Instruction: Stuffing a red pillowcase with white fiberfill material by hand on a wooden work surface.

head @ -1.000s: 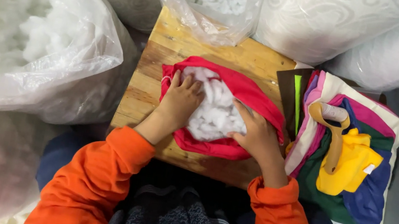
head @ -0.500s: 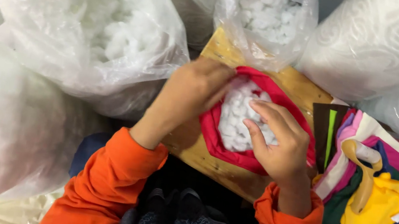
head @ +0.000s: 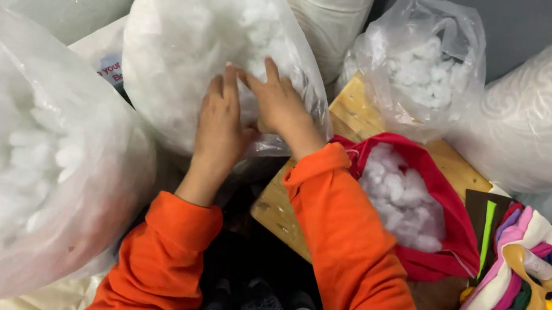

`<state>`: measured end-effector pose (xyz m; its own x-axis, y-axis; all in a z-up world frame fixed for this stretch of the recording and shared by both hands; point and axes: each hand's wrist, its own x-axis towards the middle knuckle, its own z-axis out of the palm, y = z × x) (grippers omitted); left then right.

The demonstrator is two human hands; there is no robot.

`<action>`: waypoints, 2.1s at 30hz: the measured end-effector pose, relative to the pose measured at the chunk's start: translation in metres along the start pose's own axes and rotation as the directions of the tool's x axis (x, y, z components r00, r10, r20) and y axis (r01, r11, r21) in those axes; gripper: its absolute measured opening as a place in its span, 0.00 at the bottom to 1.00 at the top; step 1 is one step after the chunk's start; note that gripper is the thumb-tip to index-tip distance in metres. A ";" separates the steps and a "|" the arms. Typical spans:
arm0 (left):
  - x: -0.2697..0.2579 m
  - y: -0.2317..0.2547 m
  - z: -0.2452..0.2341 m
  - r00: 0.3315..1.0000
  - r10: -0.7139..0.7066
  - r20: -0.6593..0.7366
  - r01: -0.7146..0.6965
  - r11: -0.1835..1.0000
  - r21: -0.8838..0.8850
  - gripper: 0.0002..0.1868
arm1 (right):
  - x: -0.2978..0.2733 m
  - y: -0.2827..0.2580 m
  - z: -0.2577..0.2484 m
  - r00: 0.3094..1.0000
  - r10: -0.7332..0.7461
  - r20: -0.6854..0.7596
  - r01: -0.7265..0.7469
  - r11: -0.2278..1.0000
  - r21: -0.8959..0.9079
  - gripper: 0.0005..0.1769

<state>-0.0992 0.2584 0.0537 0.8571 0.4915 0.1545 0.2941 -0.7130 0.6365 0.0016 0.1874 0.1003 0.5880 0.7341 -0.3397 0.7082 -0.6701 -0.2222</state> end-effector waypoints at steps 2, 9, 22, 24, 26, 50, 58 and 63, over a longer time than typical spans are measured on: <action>-0.001 -0.011 0.027 1.000 -0.009 0.012 0.008 0.999 0.045 0.63 | 0.023 0.012 0.033 0.995 0.096 -0.013 -0.092 0.981 0.169 0.45; -0.004 0.013 -0.017 0.997 -0.024 0.076 0.036 0.987 -0.159 0.61 | 0.027 0.058 0.045 0.879 -0.279 -0.387 0.349 0.929 0.122 0.21; -0.005 0.080 -0.038 0.849 0.394 -0.352 -0.488 0.333 -0.807 0.77 | -0.098 0.056 -0.052 0.806 -0.137 -0.576 0.494 0.692 0.527 0.31; -0.013 0.098 -0.031 0.824 0.486 -0.293 -0.445 0.233 -0.865 0.66 | -0.127 0.067 -0.050 0.793 -0.129 -0.596 0.485 0.726 0.488 0.31; -0.023 0.128 -0.019 0.858 0.447 -0.253 -0.349 0.145 -0.926 0.51 | -0.164 0.084 -0.044 0.791 -0.092 -0.605 0.456 0.747 0.483 0.31; -0.042 0.166 0.137 0.965 0.164 0.203 0.078 0.560 -0.825 0.20 | -0.318 0.258 0.062 0.762 0.339 -0.552 -0.070 0.891 0.449 0.16; -0.050 0.192 0.150 0.887 0.307 0.344 0.153 0.508 -0.847 0.28 | -0.315 0.200 0.025 0.689 0.243 -0.682 0.023 0.934 0.356 0.36; -0.065 0.202 0.155 0.789 0.528 0.315 0.063 0.440 -0.896 0.25 | -0.300 0.204 0.048 0.622 0.249 -0.742 0.186 0.874 0.449 0.16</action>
<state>-0.0297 0.0051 0.0548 0.9644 -0.1465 0.2200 -0.1955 0.1647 0.9668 -0.0494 -0.1746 0.1134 0.8322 0.3718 0.4114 0.5528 -0.4985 -0.6678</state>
